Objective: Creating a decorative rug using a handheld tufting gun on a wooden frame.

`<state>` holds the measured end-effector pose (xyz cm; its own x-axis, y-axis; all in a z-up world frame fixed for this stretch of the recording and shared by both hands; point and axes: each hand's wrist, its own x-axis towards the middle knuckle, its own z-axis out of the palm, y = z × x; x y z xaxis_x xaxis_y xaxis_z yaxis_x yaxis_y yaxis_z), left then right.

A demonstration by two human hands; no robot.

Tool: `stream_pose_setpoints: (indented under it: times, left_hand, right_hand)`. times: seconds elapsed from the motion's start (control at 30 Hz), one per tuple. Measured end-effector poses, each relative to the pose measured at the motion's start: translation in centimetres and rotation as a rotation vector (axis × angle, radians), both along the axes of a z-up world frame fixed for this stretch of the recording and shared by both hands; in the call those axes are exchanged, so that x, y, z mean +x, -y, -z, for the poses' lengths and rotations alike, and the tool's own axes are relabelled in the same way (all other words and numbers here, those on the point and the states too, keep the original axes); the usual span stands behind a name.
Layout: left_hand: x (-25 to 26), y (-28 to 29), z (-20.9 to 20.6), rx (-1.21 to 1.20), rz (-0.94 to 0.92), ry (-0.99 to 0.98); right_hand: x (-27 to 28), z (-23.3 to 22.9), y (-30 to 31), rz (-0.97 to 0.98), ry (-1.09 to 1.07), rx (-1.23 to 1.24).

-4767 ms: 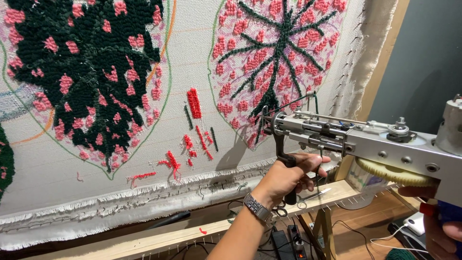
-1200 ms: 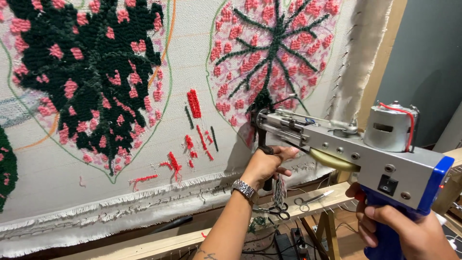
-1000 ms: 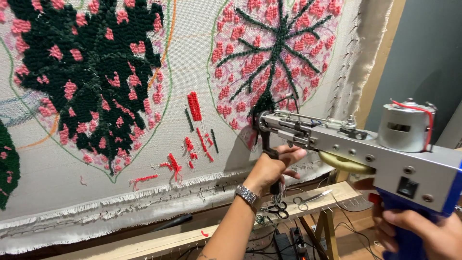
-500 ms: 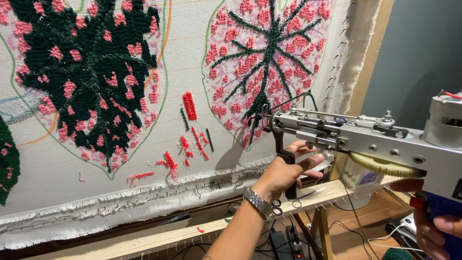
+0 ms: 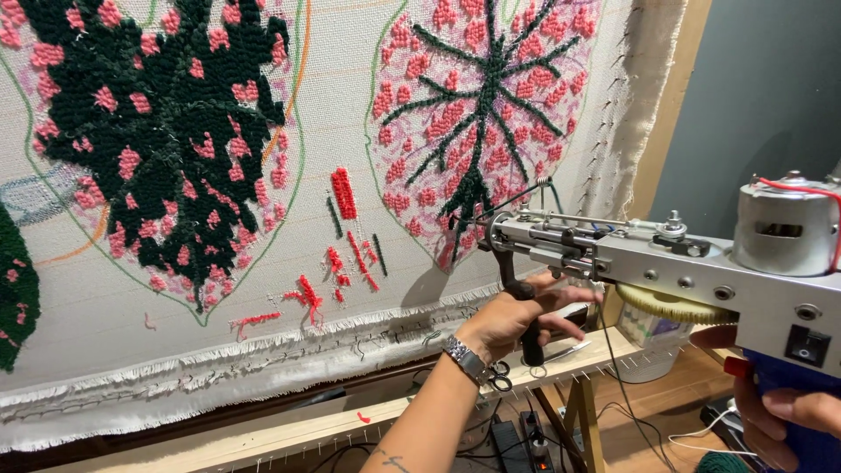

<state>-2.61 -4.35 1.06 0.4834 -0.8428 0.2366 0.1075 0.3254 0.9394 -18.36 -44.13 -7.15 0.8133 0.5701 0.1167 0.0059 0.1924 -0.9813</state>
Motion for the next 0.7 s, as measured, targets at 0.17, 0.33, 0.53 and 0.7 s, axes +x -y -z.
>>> stream_pose_setpoints:
  times: [0.17, 0.33, 0.53, 0.7]
  left_hand:
    - [0.0, -0.3, -0.6, -0.003, 0.050, 0.051]
    - [-1.9, -1.1, -4.4, 0.210, -0.134, 0.168]
    - [-2.2, -1.7, -3.1, 0.033, -0.070, 0.261]
    - [-2.3, -2.3, -1.7, 0.109, -0.086, 0.119]
  right_hand:
    - [0.3, 0.0, 0.2, -0.069, 0.001, 0.004]
    - [1.5, 0.7, 0.6, -0.180, -0.037, 0.079]
    - [3.0, 0.5, 0.6, -0.403, -0.120, 0.016]
    - [0.8, 2.5, 1.3, -0.168, -0.073, 0.042]
